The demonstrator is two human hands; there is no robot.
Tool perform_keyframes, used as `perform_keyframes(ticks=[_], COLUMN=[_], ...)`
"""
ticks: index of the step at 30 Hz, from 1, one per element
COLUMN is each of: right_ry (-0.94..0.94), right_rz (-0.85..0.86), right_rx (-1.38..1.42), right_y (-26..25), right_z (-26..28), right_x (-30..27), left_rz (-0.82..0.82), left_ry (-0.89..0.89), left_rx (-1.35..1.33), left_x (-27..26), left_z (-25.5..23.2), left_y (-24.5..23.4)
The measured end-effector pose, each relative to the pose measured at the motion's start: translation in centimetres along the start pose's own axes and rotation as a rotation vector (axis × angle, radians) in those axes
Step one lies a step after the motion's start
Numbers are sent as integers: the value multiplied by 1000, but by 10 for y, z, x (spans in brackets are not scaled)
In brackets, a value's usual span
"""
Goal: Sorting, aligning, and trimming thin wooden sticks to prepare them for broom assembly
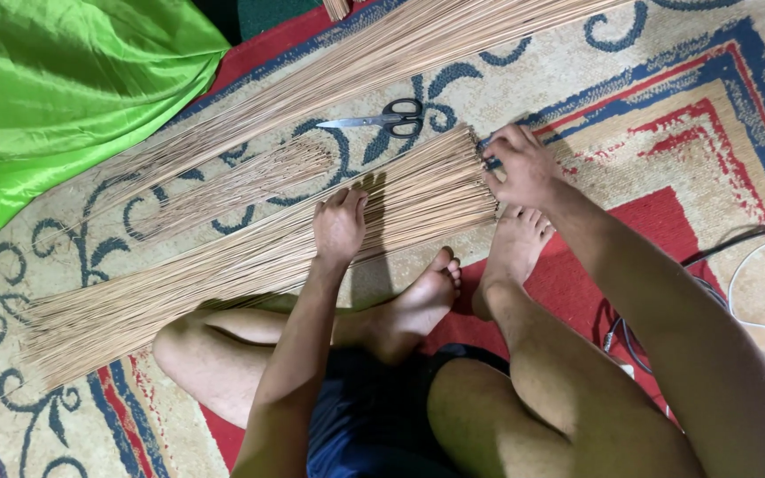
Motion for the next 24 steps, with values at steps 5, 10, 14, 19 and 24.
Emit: perform_keyframes(ticks=[5, 10, 14, 19, 24], right_ry=[-98, -163, -152, -113, -65], right_rz=[209, 204, 138, 80, -34], right_rx=[-32, -82, -57, 1, 86], right_y=[6, 22, 24, 17, 11], right_z=[39, 41, 36, 16, 1], right_x=[2, -1, -2, -5, -10], left_rz=[26, 46, 66, 71, 81], left_ry=[-5, -15, -19, -38, -30], left_rx=[-16, -31, -45, -48, -42], left_x=[-4, -7, -7, -6, -7], left_z=[4, 5, 5, 2, 0], left_y=[0, 0, 5, 6, 20])
Point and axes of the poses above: each hand's wrist, its own x-axis towards the middle knuckle, its own y-axis out of the palm, z = x × y, the point moved 8 cm from there along x, towards the middle knuckle, and after that the axes turned 4 degrees about y, right-handed, at the moved point
